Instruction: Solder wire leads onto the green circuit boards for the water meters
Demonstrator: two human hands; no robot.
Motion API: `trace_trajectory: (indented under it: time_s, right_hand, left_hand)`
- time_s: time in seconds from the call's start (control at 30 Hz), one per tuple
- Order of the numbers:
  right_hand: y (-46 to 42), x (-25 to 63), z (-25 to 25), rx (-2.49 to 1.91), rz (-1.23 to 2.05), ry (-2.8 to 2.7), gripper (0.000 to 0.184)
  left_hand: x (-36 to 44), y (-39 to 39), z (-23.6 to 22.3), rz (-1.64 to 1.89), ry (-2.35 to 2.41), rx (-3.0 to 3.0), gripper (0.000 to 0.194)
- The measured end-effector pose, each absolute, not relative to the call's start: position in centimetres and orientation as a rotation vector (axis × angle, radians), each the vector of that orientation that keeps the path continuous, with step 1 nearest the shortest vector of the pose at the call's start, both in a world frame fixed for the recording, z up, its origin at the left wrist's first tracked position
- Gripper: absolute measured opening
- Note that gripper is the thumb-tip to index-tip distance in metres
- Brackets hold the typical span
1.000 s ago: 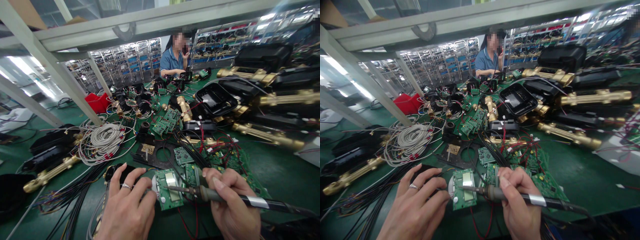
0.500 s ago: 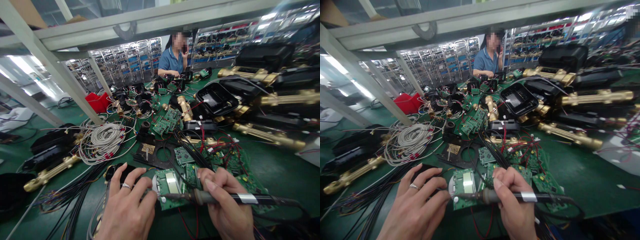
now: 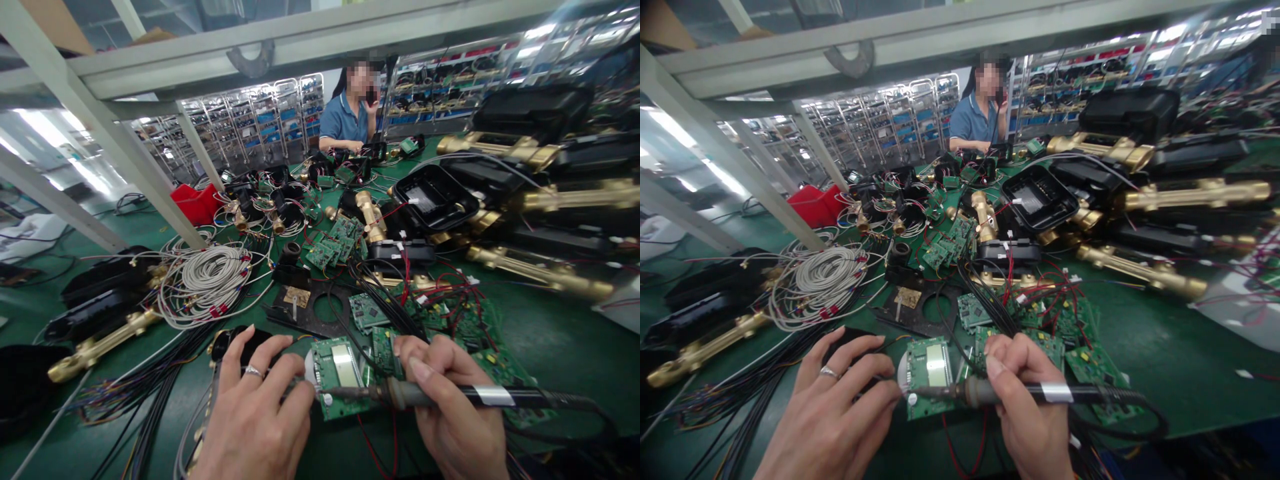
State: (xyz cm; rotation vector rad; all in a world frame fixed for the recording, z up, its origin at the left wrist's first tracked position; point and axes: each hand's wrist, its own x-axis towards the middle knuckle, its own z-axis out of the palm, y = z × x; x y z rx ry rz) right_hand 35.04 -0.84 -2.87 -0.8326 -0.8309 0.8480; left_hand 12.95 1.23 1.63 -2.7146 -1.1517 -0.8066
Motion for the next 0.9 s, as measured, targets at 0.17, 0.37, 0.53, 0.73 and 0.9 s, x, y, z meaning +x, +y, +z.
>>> trace_trajectory:
  time_s: [0.17,0.37,0.53,0.73,0.9]
  right_hand:
    - [-0.7,35.2,-2.6,-0.85,0.848,-0.753,0.042]
    - [-0.8,35.6,-2.6,-0.832,0.823,-0.721,0.041]
    - [-0.7,35.5,-2.1,-0.849,0.804,-0.701,0.044]
    - [-1.3,36.1,-3.4,-0.98,0.639,-0.806,0.025]
    - [-2.1,37.1,-5.3,-1.001,0.645,-1.017,0.015]
  left_hand:
    - [13.0,1.1,1.8,-0.792,-1.176,-2.724,0.016]
    - [12.8,1.0,1.6,-0.8,-1.169,-2.725,0.017]
    - [12.9,1.1,1.5,-0.781,-1.17,-2.73,0.017]
    - [12.8,1.0,1.5,-0.788,-1.172,-2.727,0.017]
    - [12.9,1.0,1.6,-0.795,-1.164,-2.724,0.017]
